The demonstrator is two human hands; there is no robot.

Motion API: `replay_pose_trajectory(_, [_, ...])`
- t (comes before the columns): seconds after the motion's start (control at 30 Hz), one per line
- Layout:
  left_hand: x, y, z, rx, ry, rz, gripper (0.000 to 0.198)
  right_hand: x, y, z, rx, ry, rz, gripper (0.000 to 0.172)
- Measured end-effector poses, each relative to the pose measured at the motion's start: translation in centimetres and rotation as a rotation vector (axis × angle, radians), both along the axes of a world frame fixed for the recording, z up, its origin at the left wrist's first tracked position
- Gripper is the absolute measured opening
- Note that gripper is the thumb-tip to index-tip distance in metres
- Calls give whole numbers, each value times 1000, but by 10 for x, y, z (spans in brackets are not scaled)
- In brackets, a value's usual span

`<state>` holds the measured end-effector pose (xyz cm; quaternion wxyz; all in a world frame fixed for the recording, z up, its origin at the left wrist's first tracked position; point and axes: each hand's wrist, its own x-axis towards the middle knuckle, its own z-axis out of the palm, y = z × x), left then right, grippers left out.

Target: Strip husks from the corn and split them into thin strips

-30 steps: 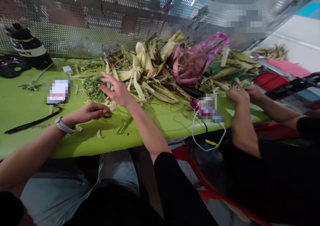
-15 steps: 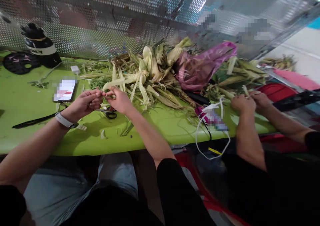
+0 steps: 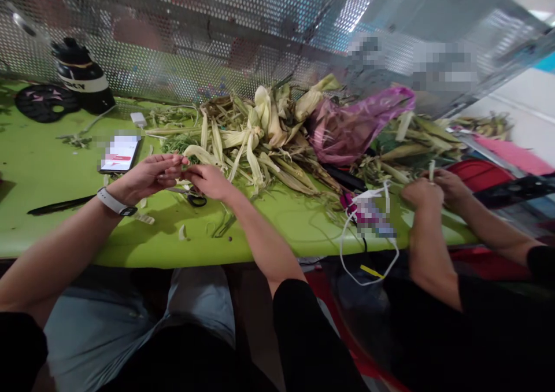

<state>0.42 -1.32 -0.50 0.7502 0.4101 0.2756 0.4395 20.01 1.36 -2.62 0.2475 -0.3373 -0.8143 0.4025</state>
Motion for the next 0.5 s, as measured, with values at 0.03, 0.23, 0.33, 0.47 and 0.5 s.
replay_pose_trajectory(0.03, [-4,3,0,34,49,19,10,2,-4,5,90,-41,-38,31])
replay_pose_trajectory(0.23, [-15,13,-5,304,436,174,14,0,-27,17,499,-219,-229,44])
replay_pose_trajectory(0.33, [-9,9,-4,437,567,240,19,-4,-31,13,549,-384,-190,42])
replay_pose_trajectory(0.47, [-3,3,-1,595,737,298,21,-2,-30,13,574,-329,-118,38])
replay_pose_trajectory(0.5, [-3,2,-1,620,749,314,21,-1,-30,14,573,-264,-110,38])
